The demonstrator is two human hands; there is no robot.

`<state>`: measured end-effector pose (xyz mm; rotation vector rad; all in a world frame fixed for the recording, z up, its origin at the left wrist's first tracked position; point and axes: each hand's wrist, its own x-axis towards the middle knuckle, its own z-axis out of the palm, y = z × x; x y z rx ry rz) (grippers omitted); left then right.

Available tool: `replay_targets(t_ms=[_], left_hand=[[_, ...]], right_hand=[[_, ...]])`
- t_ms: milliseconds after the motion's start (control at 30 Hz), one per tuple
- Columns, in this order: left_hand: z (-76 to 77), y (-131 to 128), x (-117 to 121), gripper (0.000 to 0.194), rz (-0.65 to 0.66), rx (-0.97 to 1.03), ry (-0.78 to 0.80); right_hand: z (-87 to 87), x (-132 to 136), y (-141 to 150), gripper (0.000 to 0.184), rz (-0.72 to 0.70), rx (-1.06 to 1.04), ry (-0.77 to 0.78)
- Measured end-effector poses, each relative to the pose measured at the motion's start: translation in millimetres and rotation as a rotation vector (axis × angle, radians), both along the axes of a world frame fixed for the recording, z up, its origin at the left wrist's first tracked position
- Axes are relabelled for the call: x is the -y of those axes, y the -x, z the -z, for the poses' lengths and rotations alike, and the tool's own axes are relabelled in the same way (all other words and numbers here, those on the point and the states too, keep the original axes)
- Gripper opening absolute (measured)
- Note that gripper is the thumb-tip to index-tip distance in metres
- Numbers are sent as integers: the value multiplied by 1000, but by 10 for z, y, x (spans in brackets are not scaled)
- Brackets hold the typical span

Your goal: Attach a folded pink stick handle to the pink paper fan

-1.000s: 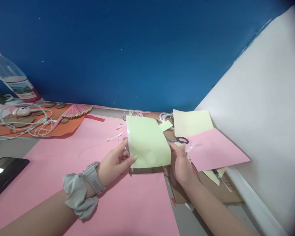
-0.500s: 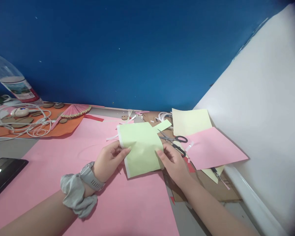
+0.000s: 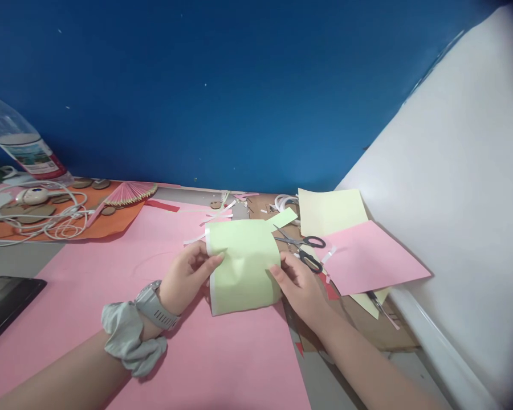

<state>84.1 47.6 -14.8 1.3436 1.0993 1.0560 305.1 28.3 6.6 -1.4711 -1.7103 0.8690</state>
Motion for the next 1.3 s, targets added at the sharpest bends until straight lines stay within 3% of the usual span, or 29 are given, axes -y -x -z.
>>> replay_targets(t_ms=[167,433,633,767,867,933,1000,1300], left_hand=[[8,2,26,32,68,-93,-38],[-43,2,-1,30,-18,-177,-110],[-52,-18,46,29,156,-166,-66],[-37,-38,48,22,227,-152,-43],[-24,-24,2,20,60,-90,-56],[-14,-4,-43,20,-59,-54,-78],[-9,15,-81,22,-120,-27,-86],[-82,11,-82,64,-175,56,-67]], right_hand=[[31,-34,0,23,55,-81,-9],[100,-23,-30,25,103,4,-69],[137,-44,-69,24,258,-164,-97],[81,-107,-143,26,252,-179,-181],[36,-218,-315,33,270,74,-297],[18,-292,-461,32,297,560,-264],[8,-336,-586,29,310,744,-217],[-90,-332,-763,27,268,999,-35]])
